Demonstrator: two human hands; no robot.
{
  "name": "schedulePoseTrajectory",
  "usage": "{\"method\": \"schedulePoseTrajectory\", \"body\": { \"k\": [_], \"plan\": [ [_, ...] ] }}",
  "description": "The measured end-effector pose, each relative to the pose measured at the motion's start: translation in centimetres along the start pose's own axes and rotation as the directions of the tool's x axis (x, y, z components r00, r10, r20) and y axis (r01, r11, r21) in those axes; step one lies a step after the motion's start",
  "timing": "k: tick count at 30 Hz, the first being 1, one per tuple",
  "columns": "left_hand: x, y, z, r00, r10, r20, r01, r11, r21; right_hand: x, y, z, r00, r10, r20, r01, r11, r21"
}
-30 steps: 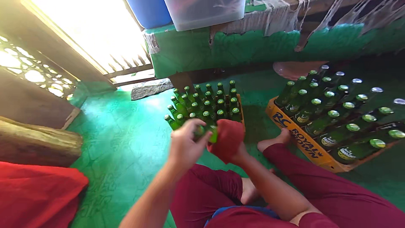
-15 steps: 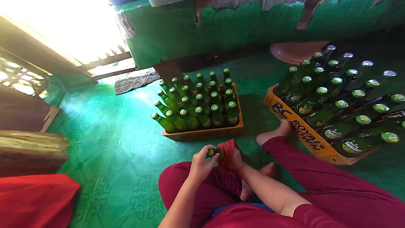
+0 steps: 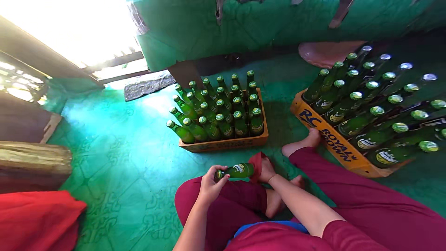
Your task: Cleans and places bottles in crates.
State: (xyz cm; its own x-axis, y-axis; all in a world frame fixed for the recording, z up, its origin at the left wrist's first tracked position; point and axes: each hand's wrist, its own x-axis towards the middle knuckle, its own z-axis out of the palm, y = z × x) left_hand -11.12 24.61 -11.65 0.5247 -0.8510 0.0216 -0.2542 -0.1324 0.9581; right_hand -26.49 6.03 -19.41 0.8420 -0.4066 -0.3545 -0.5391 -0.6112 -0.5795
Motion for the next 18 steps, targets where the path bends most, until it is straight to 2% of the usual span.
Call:
{"method": "schedulePoseTrajectory", "body": {
  "k": [1,3,5,6,7,9,11,13,15,18],
  "plan": [
    [0.2,0.3,0.0,0.999,0.031,0.042,-0.031,0.999,-0.008,-0.2,-0.6,-0.1,0.995,-0.089,-0.037,0.091,0.995,0.032],
    [0.4,0.7,0.4,0.990,0.101,0.100,-0.102,0.995,-0.001,-0.6,-2.3,0.3,0.950,-0.231,-0.211,0.255,0.962,0.094],
    [0.3,1.0,0.7,0.981,0.148,0.125,-0.152,0.988,0.017,-0.9,-2.9,1.4,0.890,-0.273,-0.365,0.337,0.933,0.125],
    [0.4,1.1,0.8,0.976,0.174,0.133,-0.179,0.984,0.023,-0.8,-2.5,2.0,0.881,-0.257,-0.398,0.337,0.930,0.146],
    [0.6,1.1,0.9,0.972,0.194,0.132,-0.199,0.980,0.019,-0.6,-1.9,2.3,0.901,-0.212,-0.378,0.297,0.937,0.184],
    [0.7,0.8,0.9,0.978,0.189,0.083,-0.190,0.982,0.002,-0.4,-0.5,2.6,0.970,-0.050,-0.236,0.118,0.952,0.282],
    [0.8,-0.1,0.5,0.994,0.109,-0.007,-0.110,0.992,-0.066,0.0,1.0,2.7,0.982,0.083,-0.169,-0.027,0.950,0.312],
    [0.7,-1.1,0.0,0.996,0.004,-0.085,-0.018,0.985,-0.174,0.5,1.8,2.7,0.979,0.126,-0.164,-0.064,0.939,0.337],
    [0.0,-1.6,-0.1,0.989,-0.066,-0.130,0.029,0.963,-0.269,0.5,2.0,3.1,0.968,0.178,-0.174,-0.086,0.896,0.435],
    [-0.1,-1.2,0.3,0.991,0.000,-0.130,-0.042,0.946,-0.320,-0.2,1.8,2.7,0.939,0.239,-0.247,-0.037,0.785,0.618]
  ]
}}
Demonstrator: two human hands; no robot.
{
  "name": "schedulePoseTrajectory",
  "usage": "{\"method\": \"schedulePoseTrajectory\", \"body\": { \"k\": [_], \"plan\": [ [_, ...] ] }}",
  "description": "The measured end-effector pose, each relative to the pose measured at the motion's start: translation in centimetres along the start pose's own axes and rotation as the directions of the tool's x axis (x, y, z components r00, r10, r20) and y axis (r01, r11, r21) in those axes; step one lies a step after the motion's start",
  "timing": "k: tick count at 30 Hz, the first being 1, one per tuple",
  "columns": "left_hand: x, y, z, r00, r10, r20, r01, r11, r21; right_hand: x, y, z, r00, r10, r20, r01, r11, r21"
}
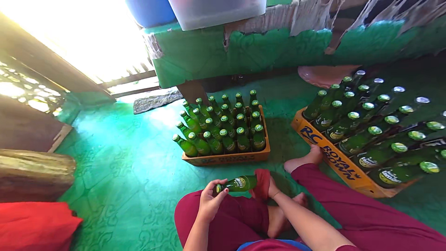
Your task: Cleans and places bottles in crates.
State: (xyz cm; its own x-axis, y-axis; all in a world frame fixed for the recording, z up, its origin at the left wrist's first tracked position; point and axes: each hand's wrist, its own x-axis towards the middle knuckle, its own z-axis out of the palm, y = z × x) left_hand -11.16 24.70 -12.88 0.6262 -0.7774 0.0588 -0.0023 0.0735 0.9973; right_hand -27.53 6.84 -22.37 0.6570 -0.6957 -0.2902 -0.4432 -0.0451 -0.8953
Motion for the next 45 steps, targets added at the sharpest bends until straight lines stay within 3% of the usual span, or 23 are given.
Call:
{"method": "schedulePoseTrajectory", "body": {
  "k": [6,10,14,16,18,21,23,26,29,33,35,39,42,45],
  "plan": [
    [2.2,3.7,0.9,0.978,0.168,0.127,-0.192,0.960,0.203,-1.1,-1.8,-1.0,0.999,0.031,-0.031,-0.025,0.985,0.170],
    [2.5,4.9,1.9,0.944,0.287,0.161,-0.323,0.903,0.284,-0.7,-2.6,-0.9,0.990,0.102,-0.095,-0.088,0.986,0.139],
    [2.5,5.4,2.0,0.937,0.331,0.106,-0.348,0.890,0.295,-0.3,-3.7,-2.8,0.966,0.188,-0.177,-0.179,0.981,0.069],
    [2.5,5.6,2.2,0.948,0.301,0.099,-0.317,0.908,0.274,-0.6,-4.0,-3.2,0.942,0.090,-0.323,-0.033,0.983,0.179],
    [2.3,5.1,2.9,0.956,0.267,0.118,-0.290,0.911,0.294,-1.1,-5.6,-3.3,0.921,-0.122,-0.371,0.221,0.946,0.236],
    [2.2,4.2,4.6,0.983,0.160,0.092,-0.184,0.892,0.412,-1.3,-10.3,-2.9,0.816,-0.551,-0.174,0.548,0.834,-0.071],
    [2.2,3.8,5.5,0.987,0.157,0.029,-0.152,0.867,0.475,-2.6,-13.4,-2.3,0.890,-0.450,0.072,0.454,0.862,-0.225],
    [1.7,3.6,5.7,0.979,0.202,0.030,-0.191,0.853,0.486,-4.4,-16.1,-1.4,0.958,-0.236,0.165,0.273,0.926,-0.262],
    [1.3,3.7,5.7,0.980,0.197,0.029,-0.185,0.847,0.498,-4.0,-15.9,-0.6,0.961,-0.253,0.110,0.269,0.947,-0.175],
    [1.3,4.4,5.7,0.995,0.058,0.085,-0.093,0.861,0.500,-3.0,-14.6,0.1,0.914,-0.404,-0.045,0.406,0.913,0.049],
    [1.5,3.7,5.0,0.987,0.113,0.117,-0.158,0.841,0.518,-2.2,-13.1,-0.1,0.925,-0.367,-0.099,0.374,0.926,0.055],
    [2.1,4.6,1.6,0.981,0.172,-0.088,-0.107,0.864,0.492,-1.3,-6.9,-2.2,0.980,0.011,-0.197,-0.036,0.991,-0.126],
    [2.6,9.6,-0.7,0.939,0.285,-0.194,-0.160,0.858,0.488,-0.8,-3.3,-3.7,0.959,0.218,-0.182,-0.271,0.894,-0.357],
    [3.3,15.1,-2.9,0.845,0.499,-0.194,-0.307,0.748,0.588,-0.6,-1.4,-3.9,0.939,0.325,-0.110,-0.328,0.758,-0.564]
  ]
}}
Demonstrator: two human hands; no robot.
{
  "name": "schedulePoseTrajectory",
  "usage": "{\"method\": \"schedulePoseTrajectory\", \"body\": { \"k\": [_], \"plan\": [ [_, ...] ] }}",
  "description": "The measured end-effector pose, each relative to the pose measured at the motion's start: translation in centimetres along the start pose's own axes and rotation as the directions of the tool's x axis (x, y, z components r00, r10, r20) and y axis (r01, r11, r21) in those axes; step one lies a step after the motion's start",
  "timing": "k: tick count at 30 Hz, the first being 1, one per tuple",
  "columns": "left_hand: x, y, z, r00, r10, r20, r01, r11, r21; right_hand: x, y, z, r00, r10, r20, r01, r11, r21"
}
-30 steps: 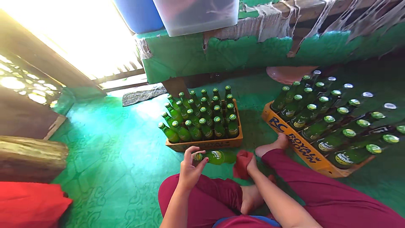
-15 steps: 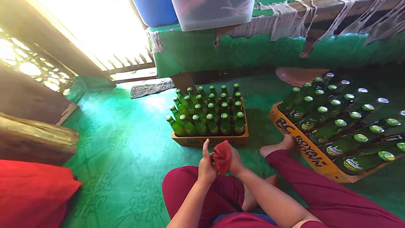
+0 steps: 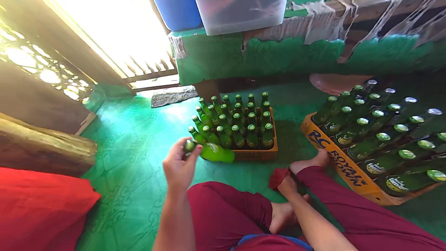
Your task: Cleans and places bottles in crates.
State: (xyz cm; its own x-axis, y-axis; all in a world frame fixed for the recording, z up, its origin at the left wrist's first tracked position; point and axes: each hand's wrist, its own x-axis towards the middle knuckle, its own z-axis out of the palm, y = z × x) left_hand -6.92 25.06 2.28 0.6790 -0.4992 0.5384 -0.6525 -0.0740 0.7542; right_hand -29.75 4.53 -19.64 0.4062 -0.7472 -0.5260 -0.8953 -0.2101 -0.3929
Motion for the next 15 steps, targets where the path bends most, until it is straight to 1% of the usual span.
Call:
{"method": "schedulePoseTrajectory", "body": {
  "k": [2,4,6,7,8,11,15],
  "plan": [
    [2.6,1.0,-1.9,0.991,0.102,-0.089,-0.101,0.995,0.022,0.6,-0.3,0.1,1.000,-0.013,0.016,0.014,0.997,-0.082],
    [5.1,1.4,-2.6,0.973,0.146,-0.177,-0.142,0.989,0.031,0.9,-0.1,0.4,0.999,-0.037,0.009,0.037,0.995,-0.092],
    [7.5,1.4,-1.9,0.953,0.184,-0.242,-0.173,0.983,0.065,1.0,0.1,0.5,0.999,-0.039,0.006,0.039,0.995,-0.092],
    [8.5,1.1,-1.2,0.949,0.190,-0.250,-0.176,0.981,0.080,1.0,0.1,0.5,0.999,-0.037,0.008,0.037,0.995,-0.095],
    [9.4,0.5,-0.4,0.951,0.184,-0.248,-0.164,0.982,0.098,1.1,0.1,0.5,0.999,-0.036,0.010,0.037,0.994,-0.104],
    [11.3,-1.8,2.3,0.976,0.101,-0.192,-0.069,0.984,0.167,1.0,0.3,0.5,0.999,-0.045,0.026,0.048,0.991,-0.123],
    [12.4,-4.9,5.4,0.993,-0.081,-0.083,0.102,0.954,0.281,0.8,0.2,0.2,0.998,-0.054,0.040,0.060,0.988,-0.144]
  ]
}}
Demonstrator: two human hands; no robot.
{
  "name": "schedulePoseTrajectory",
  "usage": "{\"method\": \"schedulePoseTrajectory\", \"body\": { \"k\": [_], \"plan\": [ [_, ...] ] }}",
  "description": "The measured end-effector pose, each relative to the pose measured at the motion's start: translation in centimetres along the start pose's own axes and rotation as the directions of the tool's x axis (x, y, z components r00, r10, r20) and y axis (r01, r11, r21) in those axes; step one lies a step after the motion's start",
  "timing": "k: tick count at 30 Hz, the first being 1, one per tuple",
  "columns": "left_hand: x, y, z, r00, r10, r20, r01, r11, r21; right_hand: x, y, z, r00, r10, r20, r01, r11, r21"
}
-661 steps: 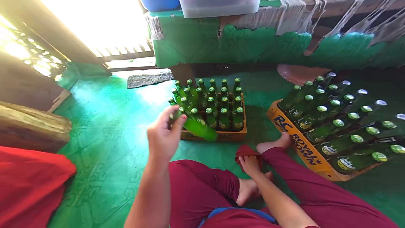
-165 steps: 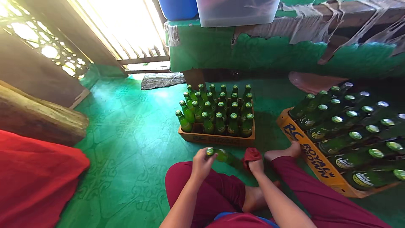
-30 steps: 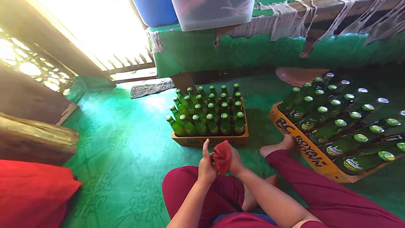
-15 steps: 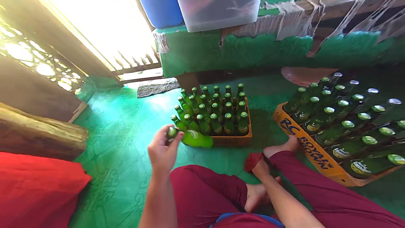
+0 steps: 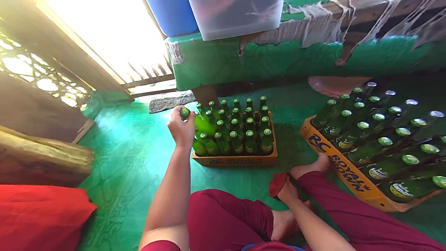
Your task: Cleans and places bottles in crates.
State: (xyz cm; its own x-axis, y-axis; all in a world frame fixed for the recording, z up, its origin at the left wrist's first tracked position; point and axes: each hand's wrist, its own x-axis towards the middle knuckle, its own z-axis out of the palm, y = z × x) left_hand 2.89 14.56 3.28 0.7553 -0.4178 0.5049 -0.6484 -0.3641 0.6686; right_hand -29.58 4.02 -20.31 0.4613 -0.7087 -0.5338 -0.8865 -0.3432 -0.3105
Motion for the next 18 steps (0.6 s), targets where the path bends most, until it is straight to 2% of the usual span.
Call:
{"method": "schedulePoseTrajectory", "body": {
  "k": [3,7,9,12,13,16,18],
  "plan": [
    [0.6,-1.0,2.5,0.977,-0.141,0.163,0.128,0.988,0.084,0.1,-0.1,-0.2,1.000,0.000,0.027,0.000,1.000,-0.022],
    [0.7,-2.7,6.0,0.854,-0.358,0.377,0.280,0.928,0.247,0.5,-0.1,0.1,1.000,0.018,0.020,-0.018,1.000,0.003],
    [1.1,-3.4,7.3,0.788,-0.443,0.427,0.298,0.882,0.365,0.3,-0.3,0.0,1.000,0.028,0.001,-0.028,1.000,0.006],
    [3.3,-3.8,8.2,0.715,-0.487,0.501,0.268,0.854,0.447,0.3,-0.3,-0.1,0.999,0.034,0.004,-0.034,0.999,-0.007],
    [4.0,-3.9,8.4,0.713,-0.480,0.511,0.276,0.862,0.426,0.3,-0.4,-0.2,0.999,0.040,0.022,-0.039,0.999,-0.017],
    [5.9,-4.5,9.6,0.775,-0.416,0.475,0.287,0.902,0.322,0.3,-0.4,-0.2,0.997,0.059,0.041,-0.058,0.998,-0.008],
    [6.6,-5.3,10.8,0.776,-0.397,0.491,0.253,0.908,0.334,0.4,-0.3,0.0,0.998,0.053,0.034,-0.053,0.999,-0.001]
  ]
}}
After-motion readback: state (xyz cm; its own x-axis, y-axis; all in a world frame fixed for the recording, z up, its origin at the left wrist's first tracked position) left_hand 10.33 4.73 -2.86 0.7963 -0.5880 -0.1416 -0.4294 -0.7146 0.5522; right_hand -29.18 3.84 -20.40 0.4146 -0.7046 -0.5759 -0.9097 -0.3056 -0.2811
